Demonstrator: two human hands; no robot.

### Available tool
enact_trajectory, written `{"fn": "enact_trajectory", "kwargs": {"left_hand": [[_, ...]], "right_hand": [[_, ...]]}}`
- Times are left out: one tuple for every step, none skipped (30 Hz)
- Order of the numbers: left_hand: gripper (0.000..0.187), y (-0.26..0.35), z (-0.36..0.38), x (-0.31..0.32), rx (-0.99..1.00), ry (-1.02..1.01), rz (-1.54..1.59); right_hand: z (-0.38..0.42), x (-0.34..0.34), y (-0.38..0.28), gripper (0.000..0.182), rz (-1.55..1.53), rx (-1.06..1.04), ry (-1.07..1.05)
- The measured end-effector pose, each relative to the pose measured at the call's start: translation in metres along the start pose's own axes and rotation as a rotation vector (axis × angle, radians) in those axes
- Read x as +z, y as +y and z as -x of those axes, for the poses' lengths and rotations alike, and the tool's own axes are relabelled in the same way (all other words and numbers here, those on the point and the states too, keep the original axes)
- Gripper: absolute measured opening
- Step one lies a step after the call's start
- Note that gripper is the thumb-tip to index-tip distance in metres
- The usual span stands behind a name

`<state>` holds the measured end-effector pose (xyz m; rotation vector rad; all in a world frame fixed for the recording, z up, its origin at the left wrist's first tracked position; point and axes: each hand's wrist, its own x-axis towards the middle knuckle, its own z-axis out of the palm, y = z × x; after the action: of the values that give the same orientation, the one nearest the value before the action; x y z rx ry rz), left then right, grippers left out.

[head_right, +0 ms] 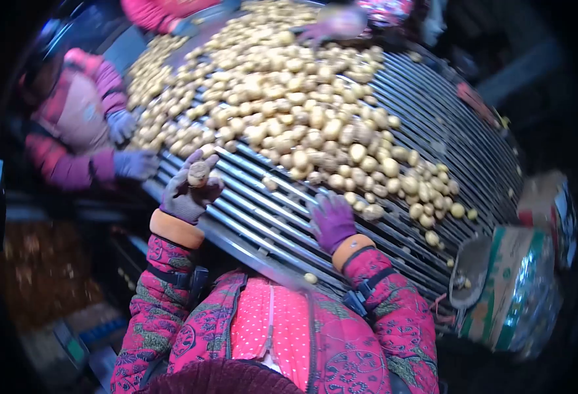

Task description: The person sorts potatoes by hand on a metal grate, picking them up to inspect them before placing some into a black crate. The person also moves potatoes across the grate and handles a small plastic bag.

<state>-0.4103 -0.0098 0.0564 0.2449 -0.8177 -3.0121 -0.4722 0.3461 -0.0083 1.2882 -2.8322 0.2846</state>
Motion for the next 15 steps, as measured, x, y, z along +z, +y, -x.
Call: {"fn": "enact_trajectory", "kwargs": {"left_hand": [[0.058, 0.002, 0.015, 0.001, 0.005, 0.037, 0.066], [0.056, 0.003, 0.031, 0.003, 0.019, 0.102, 0.098], [0.055, 0.006, 0.046, 0.000, 0.046, 0.134, 0.051], [0.055, 0.009, 0.061, -0.004, 0.066, 0.169, 0.006], [0.061, 0.013, 0.075, -0.011, 0.056, 0.160, 0.035], [0.060, 0.014, 0.089, -0.014, 0.081, 0.200, 0.080], [0.060, 0.016, 0.103, -0.015, 0.119, 0.258, 0.061], [0.060, 0.018, 0.119, -0.015, 0.151, 0.319, 0.045], [0.061, 0.019, 0.134, -0.017, 0.180, 0.367, -0.039], [0.061, 0.021, 0.150, -0.019, 0.199, 0.395, -0.029], [0.060, 0.022, 0.164, -0.020, 0.235, 0.434, -0.063], [0.060, 0.022, 0.176, -0.022, 0.268, 0.466, -0.096], [0.052, 0.021, 0.189, -0.021, 0.314, 0.525, -0.175], [0.052, 0.018, 0.202, -0.027, 0.319, 0.541, -0.161], [0.048, 0.016, 0.217, -0.036, 0.349, 0.498, -0.226]], "right_hand": [[0.000, 0.000, -0.001, 0.048, 0.019, -0.008, -0.003], [0.000, 0.000, -0.001, 0.049, 0.039, -0.013, -0.007], [-0.002, -0.001, 0.000, 0.050, 0.035, -0.028, -0.009], [-0.003, -0.002, -0.001, 0.051, 0.029, -0.039, -0.015], [-0.004, -0.001, -0.003, 0.053, 0.045, -0.040, -0.017], [-0.003, 0.004, 0.000, 0.055, 0.088, -0.060, 0.000], [-0.004, 0.002, -0.002, 0.054, 0.090, -0.067, -0.001], [-0.003, -0.001, -0.004, 0.054, 0.092, -0.071, -0.007], [-0.001, 0.004, -0.002, 0.053, 0.128, -0.106, 0.024], [-0.002, -0.001, -0.006, 0.052, 0.138, -0.101, 0.008], [-0.002, 0.001, -0.007, 0.052, 0.145, -0.095, -0.020], [-0.002, 0.003, -0.005, 0.052, 0.159, -0.085, -0.044], [0.000, 0.005, -0.004, 0.053, 0.179, -0.090, -0.036], [0.003, 0.006, -0.001, 0.053, 0.174, -0.072, -0.070], [0.004, 0.009, 0.000, 0.053, 0.176, -0.083, -0.059]]}}
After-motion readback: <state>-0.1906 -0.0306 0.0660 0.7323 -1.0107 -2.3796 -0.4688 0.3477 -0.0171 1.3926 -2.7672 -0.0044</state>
